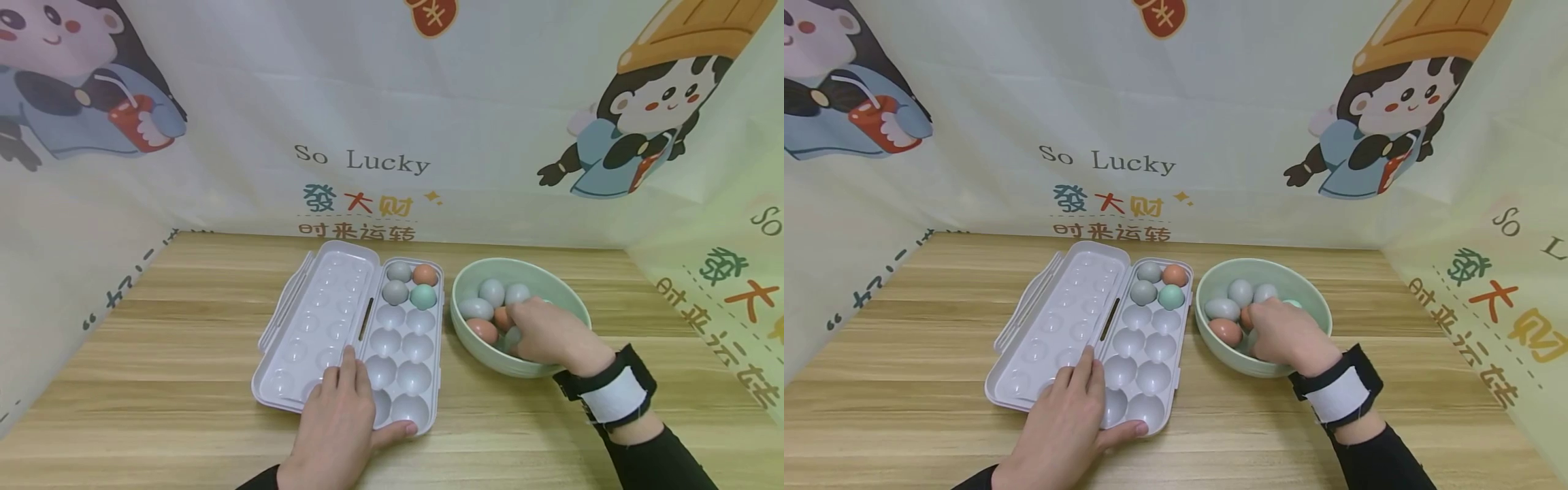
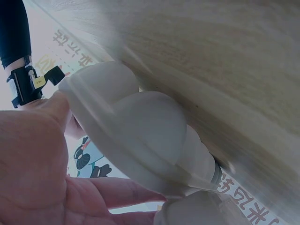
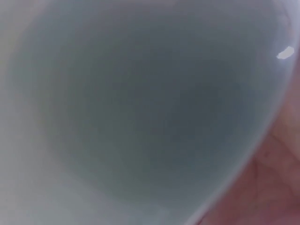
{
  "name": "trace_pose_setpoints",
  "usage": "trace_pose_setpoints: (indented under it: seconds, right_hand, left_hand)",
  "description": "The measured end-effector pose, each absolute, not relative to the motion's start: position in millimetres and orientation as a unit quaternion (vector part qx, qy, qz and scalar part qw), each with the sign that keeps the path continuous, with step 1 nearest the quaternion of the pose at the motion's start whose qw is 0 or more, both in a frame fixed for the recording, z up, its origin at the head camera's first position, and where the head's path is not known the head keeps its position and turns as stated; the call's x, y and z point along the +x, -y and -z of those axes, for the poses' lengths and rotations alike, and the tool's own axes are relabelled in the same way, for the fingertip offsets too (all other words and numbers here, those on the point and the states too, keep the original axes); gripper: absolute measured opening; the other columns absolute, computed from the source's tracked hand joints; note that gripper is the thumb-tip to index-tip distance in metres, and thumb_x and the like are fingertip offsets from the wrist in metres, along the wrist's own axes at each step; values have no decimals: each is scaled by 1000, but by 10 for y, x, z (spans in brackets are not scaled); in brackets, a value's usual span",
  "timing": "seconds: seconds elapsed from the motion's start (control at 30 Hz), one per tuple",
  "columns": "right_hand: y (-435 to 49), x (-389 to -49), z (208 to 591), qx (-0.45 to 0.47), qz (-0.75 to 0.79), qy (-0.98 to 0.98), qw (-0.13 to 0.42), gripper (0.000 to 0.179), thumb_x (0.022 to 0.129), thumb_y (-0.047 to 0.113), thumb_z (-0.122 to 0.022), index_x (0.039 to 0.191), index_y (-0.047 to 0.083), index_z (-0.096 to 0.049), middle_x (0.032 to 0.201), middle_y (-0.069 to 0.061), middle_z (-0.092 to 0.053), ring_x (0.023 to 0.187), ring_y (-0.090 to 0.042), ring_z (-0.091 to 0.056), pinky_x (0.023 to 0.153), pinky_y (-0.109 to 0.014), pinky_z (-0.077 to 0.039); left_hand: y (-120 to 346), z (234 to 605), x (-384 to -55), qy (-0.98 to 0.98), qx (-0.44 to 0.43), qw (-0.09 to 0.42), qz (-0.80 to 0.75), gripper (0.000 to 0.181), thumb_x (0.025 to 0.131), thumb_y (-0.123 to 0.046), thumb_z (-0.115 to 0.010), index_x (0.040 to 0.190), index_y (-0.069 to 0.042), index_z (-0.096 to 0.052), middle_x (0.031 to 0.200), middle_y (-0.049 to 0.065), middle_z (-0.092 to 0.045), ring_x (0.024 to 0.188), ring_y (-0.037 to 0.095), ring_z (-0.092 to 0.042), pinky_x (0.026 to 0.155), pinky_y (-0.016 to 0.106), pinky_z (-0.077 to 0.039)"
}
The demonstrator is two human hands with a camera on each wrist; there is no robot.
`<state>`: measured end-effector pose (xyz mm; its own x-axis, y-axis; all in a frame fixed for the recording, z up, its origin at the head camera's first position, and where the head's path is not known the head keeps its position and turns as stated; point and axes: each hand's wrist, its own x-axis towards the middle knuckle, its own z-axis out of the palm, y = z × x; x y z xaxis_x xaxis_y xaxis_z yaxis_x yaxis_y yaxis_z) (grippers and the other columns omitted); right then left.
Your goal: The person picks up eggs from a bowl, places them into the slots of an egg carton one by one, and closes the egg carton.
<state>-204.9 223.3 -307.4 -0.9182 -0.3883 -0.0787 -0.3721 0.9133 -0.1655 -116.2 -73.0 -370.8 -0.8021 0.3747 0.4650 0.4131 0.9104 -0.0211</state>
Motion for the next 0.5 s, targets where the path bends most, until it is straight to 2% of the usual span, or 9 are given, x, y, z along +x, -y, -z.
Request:
trace_pose_setpoints:
  seconds: [0.2, 0.5]
  right_hand:
    - [-2257, -2061, 3070, -195, 78, -976, 48, 18, 71, 2, -65, 74, 12, -52, 64, 2, -44, 57, -15, -42, 51, -26, -32]
    - [-2259, -2034, 3017, -210, 71, -975, 21, 18, 73, 6, -71, 84, 10, -56, 71, 0, -47, 64, -16, -43, 55, -28, -34]
  left_hand:
    - [723, 3712, -1166, 948, -207, 238, 43, 107, 69, -79, -52, 117, 17, -53, 123, 28, -50, 87, 32, -53, 66, 38, -45]
    - [725, 3728, -1162, 947, -206, 242, 44, 107, 67, -79, -54, 116, 17, -54, 122, 28, -50, 86, 32, -52, 66, 38, -45]
